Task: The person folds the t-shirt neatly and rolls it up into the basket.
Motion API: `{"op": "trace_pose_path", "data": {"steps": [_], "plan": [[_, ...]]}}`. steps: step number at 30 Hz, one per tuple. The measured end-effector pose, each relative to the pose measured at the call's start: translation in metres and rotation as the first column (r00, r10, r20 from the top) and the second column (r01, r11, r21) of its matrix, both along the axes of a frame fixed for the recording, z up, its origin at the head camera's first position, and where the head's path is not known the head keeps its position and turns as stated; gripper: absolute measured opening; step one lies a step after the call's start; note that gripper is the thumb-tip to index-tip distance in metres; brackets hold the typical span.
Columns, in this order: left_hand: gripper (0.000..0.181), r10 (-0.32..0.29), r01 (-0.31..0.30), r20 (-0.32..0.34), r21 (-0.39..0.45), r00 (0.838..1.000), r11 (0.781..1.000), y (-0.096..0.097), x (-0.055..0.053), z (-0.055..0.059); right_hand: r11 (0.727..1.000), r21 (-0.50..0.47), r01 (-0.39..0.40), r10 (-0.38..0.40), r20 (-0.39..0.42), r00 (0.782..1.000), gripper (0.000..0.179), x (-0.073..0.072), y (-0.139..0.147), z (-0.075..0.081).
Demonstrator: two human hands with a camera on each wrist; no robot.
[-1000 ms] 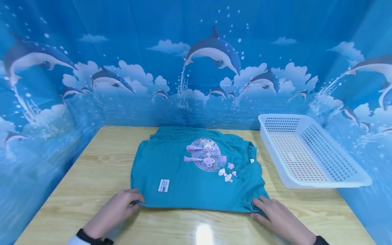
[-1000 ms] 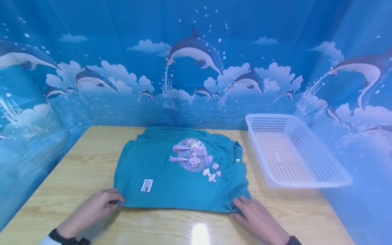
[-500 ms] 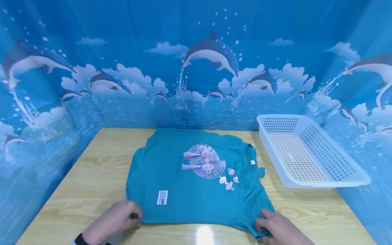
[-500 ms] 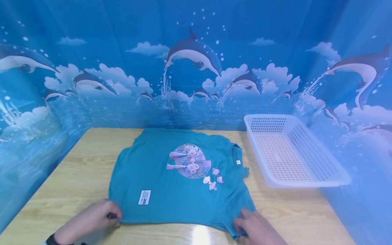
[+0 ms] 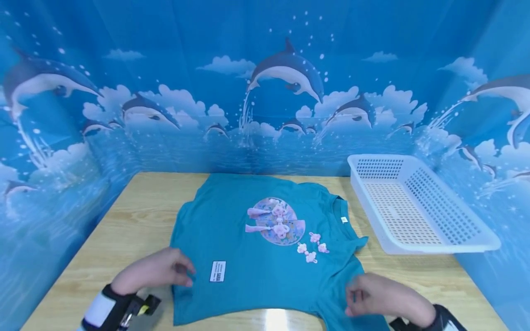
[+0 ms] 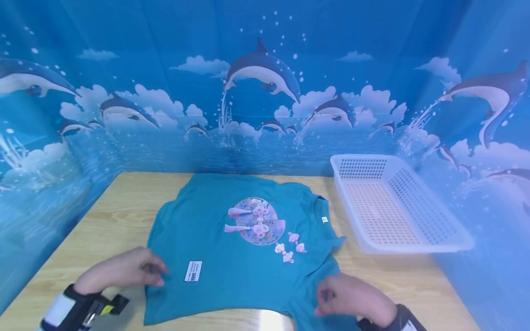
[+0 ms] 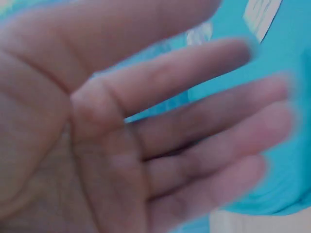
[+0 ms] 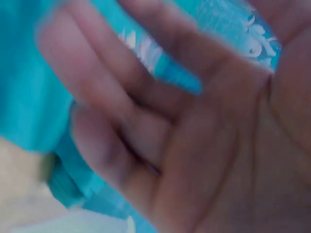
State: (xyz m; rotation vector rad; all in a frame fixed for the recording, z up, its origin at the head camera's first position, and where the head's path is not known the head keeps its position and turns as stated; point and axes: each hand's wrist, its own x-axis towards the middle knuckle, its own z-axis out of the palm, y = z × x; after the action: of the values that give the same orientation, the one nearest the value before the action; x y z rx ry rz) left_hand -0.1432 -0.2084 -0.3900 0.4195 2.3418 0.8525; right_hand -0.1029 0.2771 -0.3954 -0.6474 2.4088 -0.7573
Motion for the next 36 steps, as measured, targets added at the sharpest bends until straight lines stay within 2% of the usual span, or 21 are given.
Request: {"op": "trace_pose_path", "data": {"steps": [2,3,4,6,7,9,11,14,17,20,22,24,27,28,30,32,34,36], "plan": [[0.029,0.045,-0.046,-0.119,-0.012,0.992,0.999,0.003,-0.02,0.005,0.995,0.069,0.073,-0.062,-0.145,0.987,0.019,-0.022,-0.003,0.005],[0.031,0.074,-0.078,-0.173,-0.017,0.982,0.997,0.005,-0.029,0.005,0.982,0.129,0.14,-0.11,-0.212,0.971,0.023,-0.03,-0.005,0.006],[0.034,0.099,-0.106,-0.225,-0.02,0.969,0.994,0.007,-0.038,0.003,0.959,0.19,0.211,-0.162,-0.244,0.956,0.027,-0.037,-0.007,0.006],[0.038,0.103,-0.117,-0.316,-0.026,0.943,0.993,0.011,-0.052,-0.008,0.905,0.285,0.316,-0.25,-0.245,0.937,0.032,-0.045,-0.009,0.002],[0.04,0.099,-0.114,-0.337,-0.025,0.936,0.993,0.013,-0.058,-0.014,0.885,0.324,0.336,-0.272,-0.228,0.935,0.032,-0.046,-0.009,-0.001],[0.044,0.093,-0.114,-0.34,-0.042,0.936,0.993,0.016,-0.064,-0.027,0.869,0.362,0.337,-0.294,-0.168,0.941,0.03,-0.045,-0.008,-0.008],[0.049,0.09,-0.12,-0.33,-0.071,0.94,0.99,0.018,-0.065,-0.036,0.881,0.337,0.333,-0.312,-0.116,0.943,0.025,-0.042,-0.007,-0.015],[0.053,0.084,-0.131,-0.338,-0.118,0.937,0.984,0.019,-0.064,-0.039,0.892,0.302,0.335,-0.326,-0.08,0.942,0.021,-0.039,-0.004,-0.018],[0.05,0.077,-0.145,-0.359,-0.167,0.93,0.975,0.02,-0.066,-0.031,0.886,0.328,0.328,-0.339,-0.025,0.94,0.021,-0.039,-0.002,-0.013],[0.045,0.069,-0.148,-0.366,-0.192,0.928,0.97,0.024,-0.081,-0.02,0.878,0.363,0.311,-0.328,-0.016,0.945,0.02,-0.048,-0.004,0.0],[0.041,0.068,-0.149,-0.379,-0.189,0.923,0.971,0.028,-0.096,-0.016,0.877,0.364,0.314,-0.307,-0.078,0.949,0.018,-0.062,-0.009,0.01],[0.038,0.068,-0.148,-0.41,-0.167,0.91,0.975,0.034,-0.113,-0.016,0.879,0.348,0.327,-0.29,-0.154,0.944,0.015,-0.082,-0.016,0.017],[0.036,0.086,-0.152,-0.446,-0.115,0.891,0.982,0.044,-0.132,-0.022,0.875,0.35,0.334,-0.253,-0.258,0.932,0.001,-0.119,-0.027,0.018],[0.034,0.086,-0.147,-0.448,-0.104,0.89,0.984,0.048,-0.137,-0.026,0.873,0.356,0.334,-0.248,-0.268,0.931,0.007,-0.13,-0.029,0.015],[0.03,0.069,-0.128,-0.452,-0.101,0.889,0.987,0.055,-0.142,-0.036,0.864,0.38,0.331,-0.245,-0.258,0.935,0.019,-0.147,-0.034,0.006],[0.021,0.04,-0.099,-0.461,-0.106,0.887,0.989,0.06,-0.143,-0.046,0.87,0.381,0.312,-0.236,-0.234,0.943,0.019,-0.156,-0.036,-0.007],[0.009,0.024,-0.083,-0.459,-0.109,0.888,0.991,0.063,-0.141,-0.054,0.891,0.354,0.284,-0.222,-0.205,0.953,0.013,-0.159,-0.036,-0.02],[0.009,0.022,-0.074,-0.455,-0.096,0.89,0.993,0.063,-0.137,-0.058,0.916,0.318,0.246,-0.194,-0.188,0.963,0.019,-0.157,-0.036,-0.028]]}}
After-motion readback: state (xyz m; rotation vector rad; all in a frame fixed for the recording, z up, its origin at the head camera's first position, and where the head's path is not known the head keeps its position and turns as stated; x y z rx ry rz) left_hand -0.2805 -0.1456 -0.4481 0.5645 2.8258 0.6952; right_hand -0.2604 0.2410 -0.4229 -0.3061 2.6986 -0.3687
